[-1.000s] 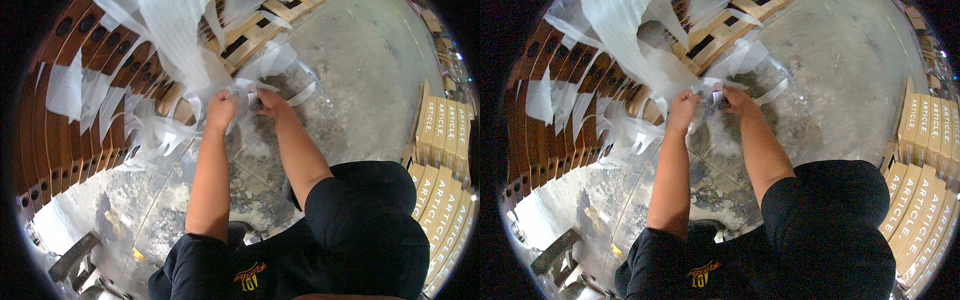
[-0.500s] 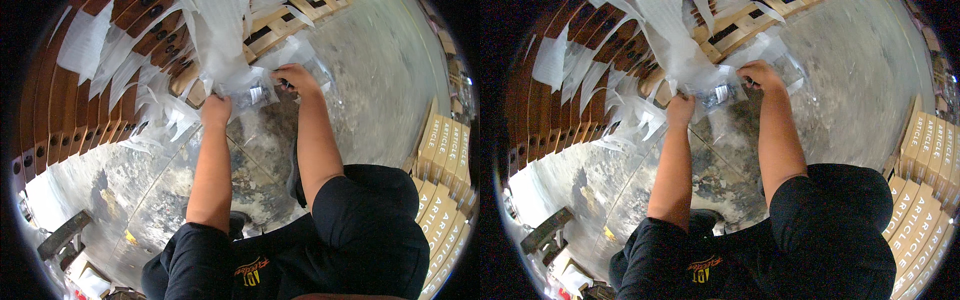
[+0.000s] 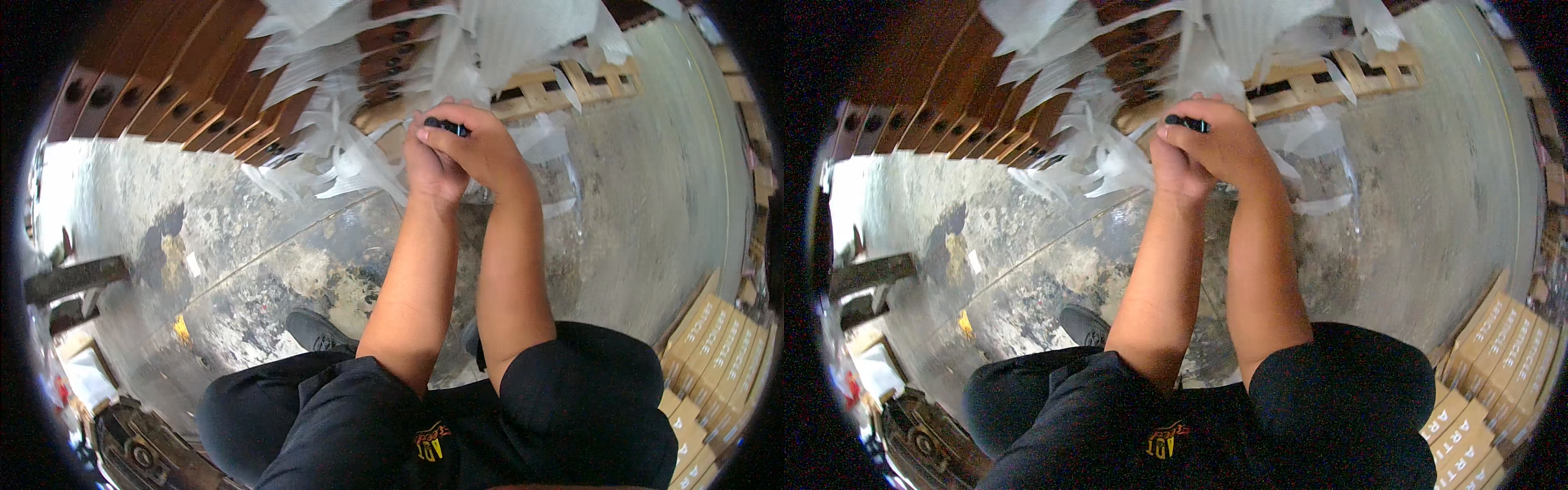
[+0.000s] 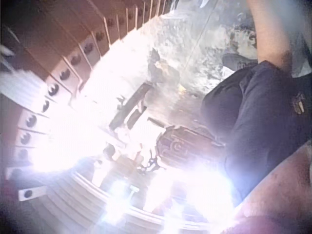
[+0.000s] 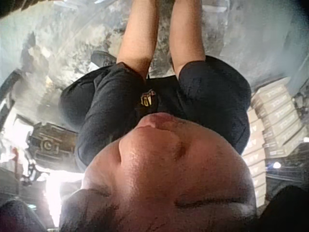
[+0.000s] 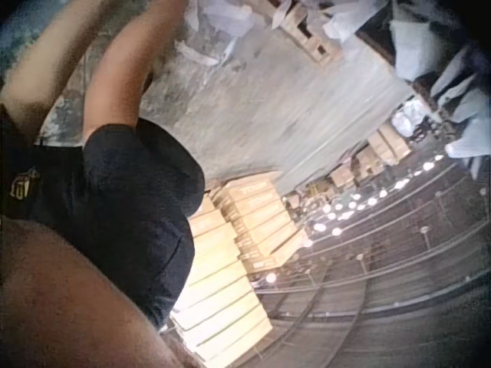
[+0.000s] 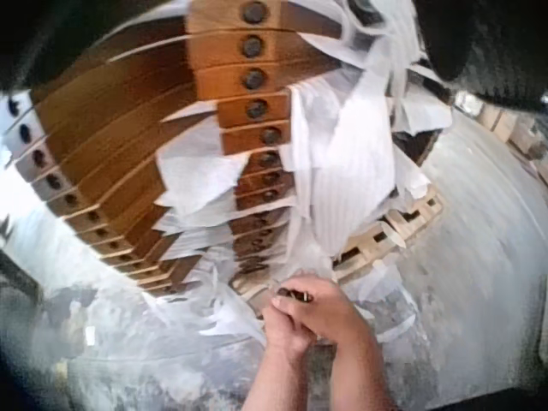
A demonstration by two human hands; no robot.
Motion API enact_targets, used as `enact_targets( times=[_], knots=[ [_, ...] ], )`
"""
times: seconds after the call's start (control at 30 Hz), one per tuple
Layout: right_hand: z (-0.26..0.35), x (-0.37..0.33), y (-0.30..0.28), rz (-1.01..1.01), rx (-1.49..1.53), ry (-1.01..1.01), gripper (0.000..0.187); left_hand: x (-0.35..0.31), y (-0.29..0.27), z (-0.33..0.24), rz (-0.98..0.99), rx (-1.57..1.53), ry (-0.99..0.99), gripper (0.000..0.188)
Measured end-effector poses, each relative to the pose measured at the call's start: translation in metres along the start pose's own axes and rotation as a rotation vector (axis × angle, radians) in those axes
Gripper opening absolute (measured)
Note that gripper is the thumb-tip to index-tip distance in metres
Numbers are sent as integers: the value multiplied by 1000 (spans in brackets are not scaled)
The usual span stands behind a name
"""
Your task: The person sits on the floor and inserts small black fasteners into pre-drilled holes on a stack of wooden pieces. They handle the fasteners by hand and place them into the holes one at a time.
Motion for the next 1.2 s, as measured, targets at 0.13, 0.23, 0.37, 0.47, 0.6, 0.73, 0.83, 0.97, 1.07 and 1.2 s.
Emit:
enact_targets(
  times=[0.13, 0.23, 0.37, 0.47, 0.6, 0.73, 0.83, 0.97, 1.07, 1.2],
  knots=[
    [38, -5, 17, 125, 2, -117, 27, -15, 9, -27, -7, 47, 65, 49],
    [52, -5, 21, 168, -90, -157, 27, -19, 14, -37, 28, 91, 103, 47],
    [63, -8, 16, 158, -69, -184, 27, -24, 15, -41, 22, 16, 89, 42],
    [76, -7, 10, 114, 67, -90, 28, -31, 4, -51, -116, 5, 73, 33],
    [98, 1, 13, -47, 275, -50, 30, -52, -6, -91, -151, 182, 49, 23],
    [88, 25, 44, 79, 277, -149, 29, -97, 21, -149, -189, 486, -83, 18],
    [113, 25, 73, 199, 455, -259, 28, -140, 72, -179, -302, 792, -65, 19],
    [162, 12, 112, 304, 567, -471, 28, -209, 108, -217, -318, 941, -4, 21],
    [183, -4, 125, 363, 605, -474, 29, -235, 115, -231, -341, 940, 95, 21],
    [185, -7, 129, 366, 689, -469, 28, -232, 117, -224, -294, 849, 134, 20]
  ],
)
Point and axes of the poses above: each hand's wrist, its own x-axis towards the middle knuckle, its own y-axis out of the palm, z = x × y, the point moved 6 cm from there along x, towards the middle knuckle, and after that the axes turned 7 degrees about x, right-handed, at the moved point
